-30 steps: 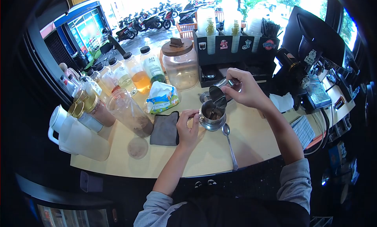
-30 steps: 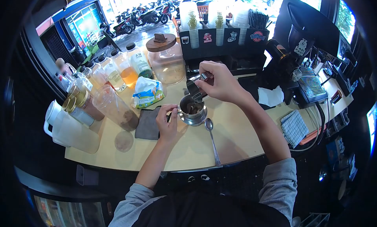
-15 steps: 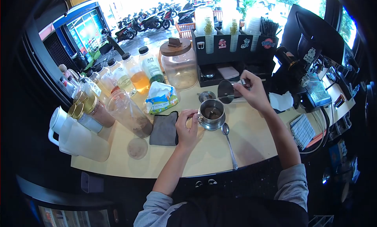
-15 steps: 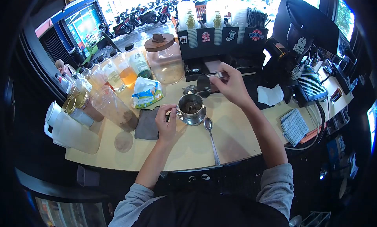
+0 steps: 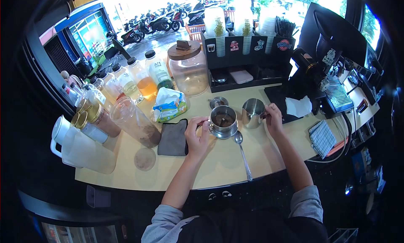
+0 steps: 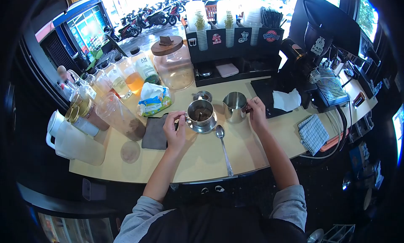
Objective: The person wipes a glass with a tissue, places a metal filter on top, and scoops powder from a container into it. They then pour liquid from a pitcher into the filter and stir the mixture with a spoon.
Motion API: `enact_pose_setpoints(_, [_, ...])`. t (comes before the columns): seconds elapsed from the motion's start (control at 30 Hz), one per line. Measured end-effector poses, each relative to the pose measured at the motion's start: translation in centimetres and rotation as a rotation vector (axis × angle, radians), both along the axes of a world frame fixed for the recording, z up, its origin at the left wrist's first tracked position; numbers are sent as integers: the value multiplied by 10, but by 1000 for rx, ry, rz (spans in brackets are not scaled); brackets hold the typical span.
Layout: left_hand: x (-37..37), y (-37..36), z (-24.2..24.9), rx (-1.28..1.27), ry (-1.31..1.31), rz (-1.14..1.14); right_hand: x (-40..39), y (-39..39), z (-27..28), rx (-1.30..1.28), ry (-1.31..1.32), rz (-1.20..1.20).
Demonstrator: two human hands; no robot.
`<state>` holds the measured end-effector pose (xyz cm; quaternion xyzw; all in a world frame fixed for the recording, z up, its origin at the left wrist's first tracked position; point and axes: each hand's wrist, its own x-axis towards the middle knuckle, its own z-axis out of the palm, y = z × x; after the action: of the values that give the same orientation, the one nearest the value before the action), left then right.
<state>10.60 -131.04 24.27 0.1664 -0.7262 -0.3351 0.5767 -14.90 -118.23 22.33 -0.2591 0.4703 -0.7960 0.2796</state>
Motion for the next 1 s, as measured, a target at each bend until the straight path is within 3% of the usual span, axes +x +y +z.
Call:
enact_pose_setpoints(0.07, [0, 1, 1, -1, -6, 0, 5, 3, 1, 16, -13, -23])
enact_pose_setpoints(0.13, [0, 1, 1, -5, -4, 3, 14, 8, 11, 116, 237, -201])
enact_pose_setpoints(0.17, [1, 1, 1, -4, -5, 2, 17, 14, 15, 117, 236, -202])
enact_pose_setpoints(0.23, [0, -1, -1, -3, -4, -3, 23, 28, 27, 264, 856, -466])
enact_pose_setpoints(0.33, [0, 0, 0, 1, 2, -7, 60, 52, 53, 354, 1150, 181])
enact_pose_setpoints(0.4, [0, 1, -2, 33, 2, -18, 81, 51, 55, 479, 1671, 388])
enact_pose_setpoints(0.43, [0, 1, -2, 56, 5, -23, 82, 51, 48, 484, 1667, 386])
enact_pose_setpoints(0.5, [-1, 2, -2, 39, 10, -24, 83, 44, 37, 417, 1922, 462])
enact_pose_setpoints(0.57, [-1, 2, -3, 21, 34, -25, 86, 41, 37, 465, 1968, 505])
enact_pose_setpoints(0.73, [-1, 1, -6, 26, 34, -19, 84, 32, 42, 266, 2220, 614])
enact_pose_setpoints(1.0, [0, -1, -8, -5, -1, -14, 76, 29, 45, 150, 2273, 672])
